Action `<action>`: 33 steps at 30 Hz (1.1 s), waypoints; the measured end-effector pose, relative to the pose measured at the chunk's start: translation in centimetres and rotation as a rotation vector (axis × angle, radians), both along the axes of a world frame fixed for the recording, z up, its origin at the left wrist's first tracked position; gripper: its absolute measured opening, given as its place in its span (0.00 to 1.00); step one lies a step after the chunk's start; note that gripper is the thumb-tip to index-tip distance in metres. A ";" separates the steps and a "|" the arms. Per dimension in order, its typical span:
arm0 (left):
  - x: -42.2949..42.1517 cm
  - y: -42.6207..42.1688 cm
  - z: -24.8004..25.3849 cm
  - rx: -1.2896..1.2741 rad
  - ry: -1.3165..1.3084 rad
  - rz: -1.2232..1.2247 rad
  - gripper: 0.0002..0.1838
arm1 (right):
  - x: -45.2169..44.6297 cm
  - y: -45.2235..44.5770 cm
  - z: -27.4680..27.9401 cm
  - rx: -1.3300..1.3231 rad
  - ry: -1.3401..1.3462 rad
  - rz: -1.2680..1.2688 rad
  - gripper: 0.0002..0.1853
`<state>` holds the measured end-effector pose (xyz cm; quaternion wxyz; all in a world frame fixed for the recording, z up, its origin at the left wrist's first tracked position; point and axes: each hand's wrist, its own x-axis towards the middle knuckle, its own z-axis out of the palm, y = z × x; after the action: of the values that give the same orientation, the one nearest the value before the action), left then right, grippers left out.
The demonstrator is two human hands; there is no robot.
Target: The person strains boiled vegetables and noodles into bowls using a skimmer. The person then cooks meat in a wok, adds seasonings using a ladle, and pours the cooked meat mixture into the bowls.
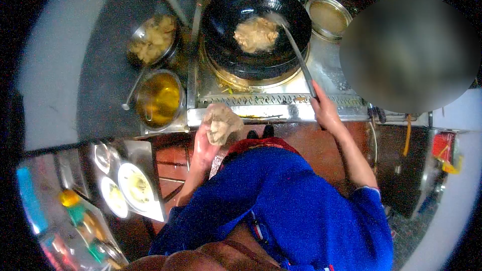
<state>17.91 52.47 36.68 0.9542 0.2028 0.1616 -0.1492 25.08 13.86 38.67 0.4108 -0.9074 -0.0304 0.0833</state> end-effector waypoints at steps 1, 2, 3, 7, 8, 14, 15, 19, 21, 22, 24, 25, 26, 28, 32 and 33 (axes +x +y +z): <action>1.4 -0.1 -1.0 0.003 -0.021 -0.014 0.34 | -0.3 -0.5 0.2 -0.025 0.026 0.002 0.28; 2.8 -0.4 -1.9 -0.013 -0.033 -0.012 0.33 | -0.8 -1.0 0.6 -0.021 0.059 -0.010 0.28; 4.5 -1.0 -2.3 -0.030 -0.047 -0.004 0.32 | -0.9 -0.4 3.2 -0.019 0.091 -0.017 0.28; 10.4 -3.7 -1.5 0.058 0.045 0.048 0.18 | -1.5 -2.0 3.1 0.011 0.056 -0.034 0.29; 11.9 -4.3 -1.8 -0.019 -0.083 0.000 0.15 | -1.5 -3.2 2.4 0.019 0.078 -0.024 0.29; 18.5 -9.5 -4.3 0.179 0.063 0.053 0.10 | 0.8 -3.6 4.3 0.090 0.292 -0.126 0.31; 18.8 -10.0 -4.7 0.187 0.117 0.056 0.09 | 2.1 -3.4 4.5 0.067 0.229 -0.100 0.31; 20.2 -9.8 -7.8 0.234 0.275 0.064 0.08 | 8.7 -2.2 3.5 -0.087 -0.052 0.054 0.33; 20.6 -9.8 -8.4 0.270 0.308 0.069 0.06 | 10.7 -0.1 5.5 -0.127 -0.021 0.062 0.35; 21.1 -9.7 -9.1 0.270 0.300 0.044 0.06 | 11.4 0.5 5.8 -0.154 -0.057 0.116 0.35; 21.7 -9.5 -10.5 0.262 0.290 -0.001 0.06 | 12.7 1.9 6.4 -0.215 -0.123 0.235 0.36; 21.5 -9.8 -9.3 0.222 0.313 0.004 0.07 | 13.0 2.4 6.6 -0.235 -0.115 0.251 0.36; 21.3 -10.0 -9.1 0.209 0.325 0.005 0.08 | 13.3 2.8 6.6 -0.255 -0.108 0.271 0.37; 21.1 -10.0 -8.3 0.196 0.345 0.016 0.08 | 13.5 3.8 6.8 -0.284 -0.101 0.318 0.37; 19.3 -9.8 -6.9 0.064 0.323 0.118 0.09 | 11.6 5.6 10.0 -0.391 -0.026 0.302 0.38; 18.8 -9.2 -6.4 0.086 0.317 0.118 0.10 | 11.3 6.0 10.8 -0.437 -0.003 0.295 0.38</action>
<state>36.74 43.29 30.24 0.9144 0.2074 0.3278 -0.1160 36.38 19.82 49.50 0.1886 -0.9605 -0.1441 0.1457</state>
